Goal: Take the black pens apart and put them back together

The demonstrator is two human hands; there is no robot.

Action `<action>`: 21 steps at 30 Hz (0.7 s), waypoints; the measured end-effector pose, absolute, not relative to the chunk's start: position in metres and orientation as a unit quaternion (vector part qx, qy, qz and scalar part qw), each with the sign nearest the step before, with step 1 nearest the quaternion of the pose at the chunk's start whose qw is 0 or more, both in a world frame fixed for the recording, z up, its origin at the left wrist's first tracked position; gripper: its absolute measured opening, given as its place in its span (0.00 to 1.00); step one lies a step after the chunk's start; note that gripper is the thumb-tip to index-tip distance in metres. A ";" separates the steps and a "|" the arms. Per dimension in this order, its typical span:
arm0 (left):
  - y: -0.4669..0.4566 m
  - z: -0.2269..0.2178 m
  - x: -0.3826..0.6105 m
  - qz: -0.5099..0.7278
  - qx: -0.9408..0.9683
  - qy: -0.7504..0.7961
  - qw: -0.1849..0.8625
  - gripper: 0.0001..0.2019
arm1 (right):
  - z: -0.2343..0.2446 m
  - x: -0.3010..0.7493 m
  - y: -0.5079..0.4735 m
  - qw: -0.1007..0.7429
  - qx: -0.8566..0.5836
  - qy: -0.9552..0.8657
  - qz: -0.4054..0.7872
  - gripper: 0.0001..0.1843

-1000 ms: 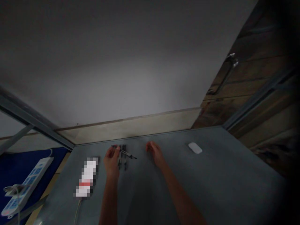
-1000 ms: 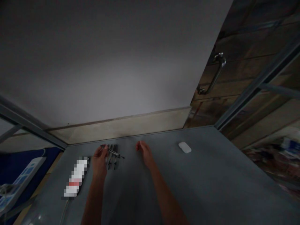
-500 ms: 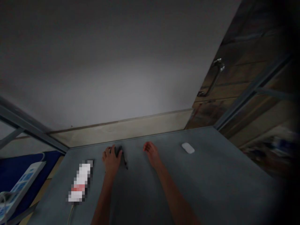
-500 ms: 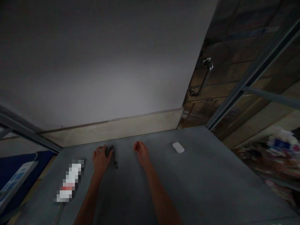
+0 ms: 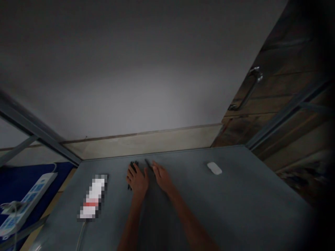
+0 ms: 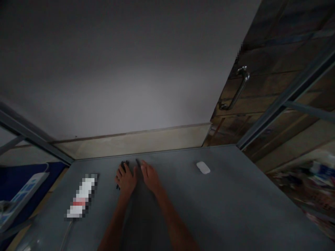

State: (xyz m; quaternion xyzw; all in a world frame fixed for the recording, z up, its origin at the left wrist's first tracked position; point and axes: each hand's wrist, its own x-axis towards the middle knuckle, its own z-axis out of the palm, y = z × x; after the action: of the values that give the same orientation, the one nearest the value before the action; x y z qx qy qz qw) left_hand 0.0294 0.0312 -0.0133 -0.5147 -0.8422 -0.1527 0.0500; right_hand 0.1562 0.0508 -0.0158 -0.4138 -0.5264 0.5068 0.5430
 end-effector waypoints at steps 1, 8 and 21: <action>0.032 -0.014 0.031 -0.155 -0.512 -0.843 0.050 0.34 | -0.016 0.151 0.046 0.525 -0.395 -0.537 0.528 0.23; 0.023 -0.020 0.018 -0.185 -0.548 -0.814 0.051 0.31 | -0.026 0.148 0.050 0.524 -0.413 -0.412 0.620 0.35; -0.007 -0.033 0.003 -0.174 -0.596 -0.780 0.077 0.26 | -0.030 0.156 0.034 0.514 -0.447 -0.473 0.559 0.27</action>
State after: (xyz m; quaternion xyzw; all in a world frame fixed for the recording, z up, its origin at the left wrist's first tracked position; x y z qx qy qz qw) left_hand 0.0029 -0.0067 -0.0330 -0.5962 -0.7801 -0.1735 0.0768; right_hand 0.1559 0.0341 -0.0296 -0.4470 -0.4727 0.5587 0.5144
